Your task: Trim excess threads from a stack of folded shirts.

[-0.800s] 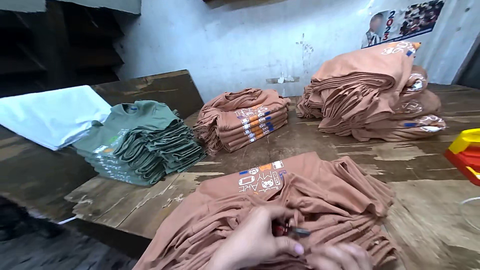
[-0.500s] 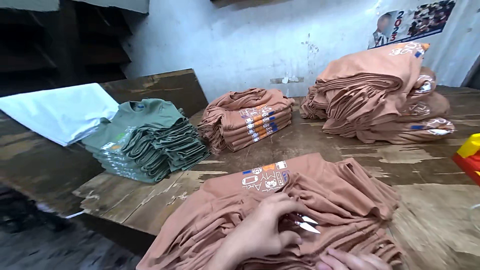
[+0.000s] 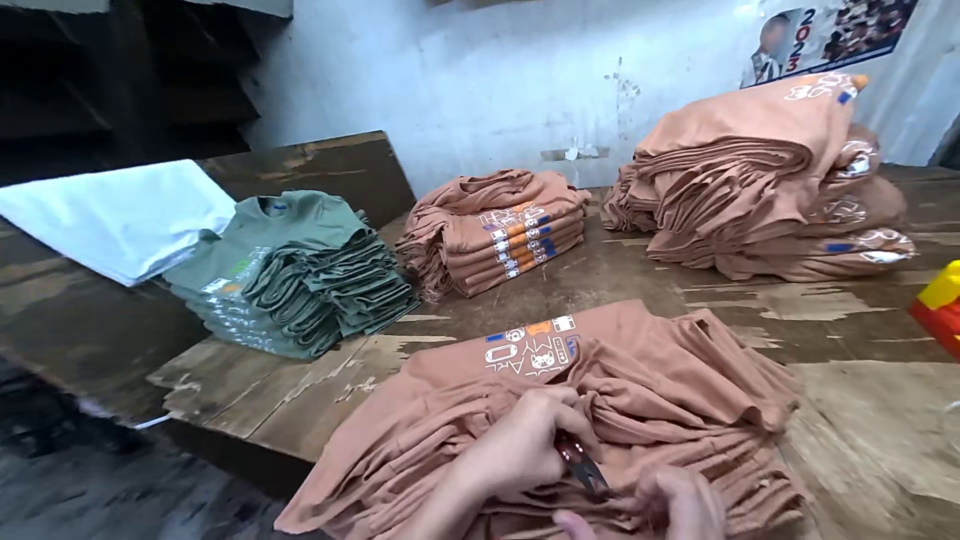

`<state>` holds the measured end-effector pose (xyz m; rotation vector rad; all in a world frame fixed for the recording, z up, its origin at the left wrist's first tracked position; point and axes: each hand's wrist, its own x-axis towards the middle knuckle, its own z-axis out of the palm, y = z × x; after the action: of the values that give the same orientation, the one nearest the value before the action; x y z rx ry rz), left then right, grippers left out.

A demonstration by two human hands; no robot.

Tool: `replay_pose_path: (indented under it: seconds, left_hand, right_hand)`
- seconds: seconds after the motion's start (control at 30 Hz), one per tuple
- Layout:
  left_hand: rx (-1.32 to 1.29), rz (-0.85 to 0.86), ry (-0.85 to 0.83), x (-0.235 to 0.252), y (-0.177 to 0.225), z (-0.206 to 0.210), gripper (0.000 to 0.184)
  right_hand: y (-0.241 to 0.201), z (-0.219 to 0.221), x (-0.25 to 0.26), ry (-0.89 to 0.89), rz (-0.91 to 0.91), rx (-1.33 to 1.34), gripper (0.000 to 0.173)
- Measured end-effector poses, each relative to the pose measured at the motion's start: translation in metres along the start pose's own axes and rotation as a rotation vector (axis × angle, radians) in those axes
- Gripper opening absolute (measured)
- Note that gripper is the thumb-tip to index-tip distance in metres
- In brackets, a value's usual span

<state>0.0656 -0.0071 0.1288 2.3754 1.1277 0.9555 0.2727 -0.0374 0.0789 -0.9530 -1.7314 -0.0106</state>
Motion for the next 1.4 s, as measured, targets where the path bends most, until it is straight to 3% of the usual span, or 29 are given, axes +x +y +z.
replay_pose_path:
  seconds: [0.07, 0.13, 0.2, 0.3, 0.43, 0.57, 0.7, 0.77, 0.87, 0.97, 1.03, 1.1, 1.17, 1.27, 1.33, 1.4]
  left_hand:
    - [-0.065, 0.058, -0.025, 0.004, -0.006, -0.008, 0.020]
    - [-0.136, 0.090, -0.056, 0.005, -0.004, -0.015, 0.022]
    - [-0.174, 0.038, -0.050, 0.006, 0.001, -0.017, 0.021]
    - [-0.154, -0.135, 0.000, 0.010, 0.009, -0.010, 0.015]
    - [-0.082, -0.241, 0.166, 0.004, 0.012, -0.001, 0.034]
    - [0.123, -0.132, 0.307, -0.021, 0.022, 0.001, 0.028]
    - [0.218, 0.036, 0.345, -0.030, 0.028, 0.020, 0.019]
    - [0.223, 0.042, 0.355, -0.029, 0.028, 0.025, 0.013]
    - [0.184, -0.162, 0.265, -0.031, 0.037, 0.019, 0.025]
    - [0.026, -0.359, -0.060, -0.020, 0.041, -0.001, 0.059]
    - [0.127, -0.461, -0.027, -0.004, 0.043, -0.007, 0.056]
    - [0.381, -0.537, 0.144, 0.012, 0.040, 0.002, 0.047]
    - [0.569, -0.349, 0.352, 0.021, 0.018, 0.019, 0.035]
    - [0.469, -0.142, 0.269, 0.022, 0.001, 0.022, 0.024]
    - [0.313, -0.124, 0.198, 0.017, 0.007, 0.015, 0.027]
    - [0.288, -0.065, 0.186, 0.008, 0.016, 0.011, 0.037]
  right_hand:
    - [-0.013, 0.008, 0.014, -0.054, 0.050, -0.181, 0.074]
    - [-0.018, 0.012, 0.021, -0.105, 0.069, -0.356, 0.049]
    - [-0.021, 0.009, 0.021, -0.143, 0.063, -0.359, 0.020]
    - [-0.016, -0.005, 0.014, -0.213, 0.031, -0.079, 0.025]
    - [0.015, -0.011, 0.001, -0.034, -0.105, -0.127, 0.010]
    - [0.018, -0.018, 0.000, 0.099, -0.117, -0.071, 0.013]
    - [0.015, -0.012, -0.002, 0.121, -0.127, -0.038, 0.015]
    - [0.014, -0.009, -0.003, 0.138, -0.165, -0.007, 0.013]
    - [0.018, -0.015, -0.009, 0.094, -0.234, 0.064, 0.018]
    - [0.026, -0.018, -0.014, 0.005, -0.206, -0.003, 0.028]
    - [0.027, -0.016, -0.009, -0.068, -0.158, -0.079, 0.024]
    - [0.028, -0.019, -0.008, -0.038, -0.190, -0.018, 0.013]
    - [0.031, -0.026, -0.009, -0.069, -0.251, 0.080, 0.017]
    - [0.039, -0.032, -0.008, -0.080, -0.243, 0.121, 0.039]
    - [0.037, -0.036, -0.001, -0.045, -0.150, 0.031, 0.032]
    - [0.031, -0.036, 0.010, -0.119, -0.076, -0.090, 0.024]
